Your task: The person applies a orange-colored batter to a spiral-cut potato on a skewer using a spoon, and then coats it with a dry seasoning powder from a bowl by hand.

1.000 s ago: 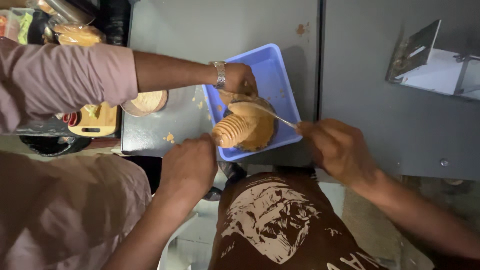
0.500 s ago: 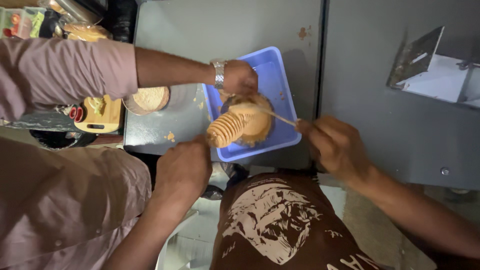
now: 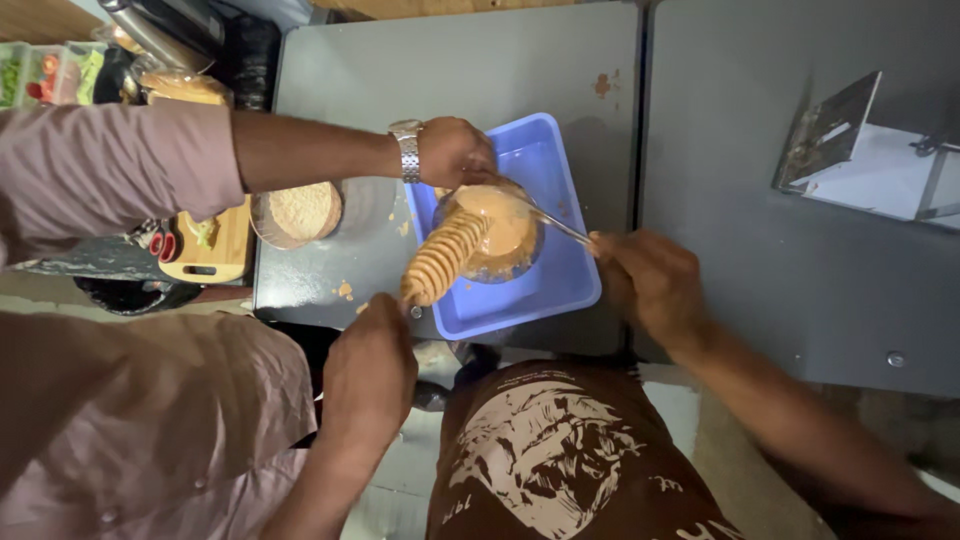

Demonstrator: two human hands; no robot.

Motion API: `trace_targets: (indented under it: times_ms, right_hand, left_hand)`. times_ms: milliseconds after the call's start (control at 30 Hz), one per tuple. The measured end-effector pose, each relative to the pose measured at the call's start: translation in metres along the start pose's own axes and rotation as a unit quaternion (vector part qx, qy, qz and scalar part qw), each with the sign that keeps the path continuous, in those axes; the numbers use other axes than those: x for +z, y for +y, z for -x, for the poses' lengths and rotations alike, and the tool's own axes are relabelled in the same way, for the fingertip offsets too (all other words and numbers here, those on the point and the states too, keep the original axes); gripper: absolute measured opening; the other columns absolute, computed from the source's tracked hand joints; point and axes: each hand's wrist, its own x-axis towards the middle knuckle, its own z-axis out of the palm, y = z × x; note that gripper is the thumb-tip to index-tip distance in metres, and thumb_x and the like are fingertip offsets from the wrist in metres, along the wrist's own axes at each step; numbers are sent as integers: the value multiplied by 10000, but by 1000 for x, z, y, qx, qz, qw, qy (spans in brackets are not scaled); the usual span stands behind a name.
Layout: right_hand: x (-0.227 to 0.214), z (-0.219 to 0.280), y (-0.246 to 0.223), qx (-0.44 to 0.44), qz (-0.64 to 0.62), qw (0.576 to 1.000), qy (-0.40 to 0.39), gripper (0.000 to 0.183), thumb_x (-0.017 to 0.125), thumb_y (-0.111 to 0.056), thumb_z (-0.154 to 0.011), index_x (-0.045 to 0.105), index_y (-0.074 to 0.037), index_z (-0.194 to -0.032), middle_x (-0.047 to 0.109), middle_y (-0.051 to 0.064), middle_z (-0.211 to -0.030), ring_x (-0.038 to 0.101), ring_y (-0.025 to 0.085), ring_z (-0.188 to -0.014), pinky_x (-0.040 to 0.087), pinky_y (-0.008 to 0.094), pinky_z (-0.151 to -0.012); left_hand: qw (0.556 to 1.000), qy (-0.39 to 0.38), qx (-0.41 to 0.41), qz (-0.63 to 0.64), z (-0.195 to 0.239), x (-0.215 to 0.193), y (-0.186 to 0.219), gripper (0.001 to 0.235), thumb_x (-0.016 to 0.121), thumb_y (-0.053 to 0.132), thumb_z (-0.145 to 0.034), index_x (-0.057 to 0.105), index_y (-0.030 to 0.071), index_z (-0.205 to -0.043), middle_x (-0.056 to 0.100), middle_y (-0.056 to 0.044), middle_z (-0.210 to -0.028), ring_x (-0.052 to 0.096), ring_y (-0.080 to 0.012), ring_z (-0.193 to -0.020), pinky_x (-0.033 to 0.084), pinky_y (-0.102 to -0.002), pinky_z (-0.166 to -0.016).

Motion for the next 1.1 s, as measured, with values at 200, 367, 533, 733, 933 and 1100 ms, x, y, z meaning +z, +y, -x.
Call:
trace_targets:
  times_ms: [200,367,533,733,933,1100]
  right_hand:
    - [-8,-5,-1,109,23,993,-45,72,701,-42,-999,725,-17,-1062,708,143,-852,665,261,-652,522,378,-589]
    - [-24,-14,2,162,24,982,-92,101,705,-95,-999,735,-29,-1069,729,139,-878,664,214,-630,508,344,-552]
    - [-38,-8,-8,296,54,939,-167,176,698,-154,-969,781,-61,-1094,716,133,-697,610,194,-470,456,364,-459]
    - [-25,-1,-16,274,91,935,-205,195,661,-126,-907,798,-99,-1043,715,127,-712,614,217,-477,493,370,-480]
    - [9,-6,-28,120,260,915,-283,174,623,-250,-992,734,-144,-1074,727,67,-920,674,279,-869,555,425,-704]
    - [18,4,-18,120,257,920,-270,217,619,-154,-935,734,-135,-1118,687,59,-834,646,264,-813,542,412,-662]
  left_hand:
    - [998,45,-5,39,3,6,0,37,524,8,-905,535,-6,-872,622,-249,-775,627,-476,-757,480,-574,-661]
    - [997,44,1,60,7,4,5,33,538,-24,-898,536,-8,-869,611,-247,-787,617,-470,-777,471,-569,-683]
    - [997,47,7,58,2,4,6,75,563,-46,-823,554,2,-881,619,-240,-818,620,-469,-812,474,-564,-698]
    - [998,39,57,-6,-23,-9,13,131,607,21,-823,574,19,-950,656,-194,-864,661,-410,-802,534,-514,-678]
    - [987,57,127,-75,-32,-21,22,77,570,12,-853,579,38,-925,650,-129,-883,676,-314,-853,575,-430,-669]
    - [982,68,144,-104,-33,-24,16,81,592,32,-818,581,45,-898,632,-103,-861,678,-281,-851,579,-391,-621]
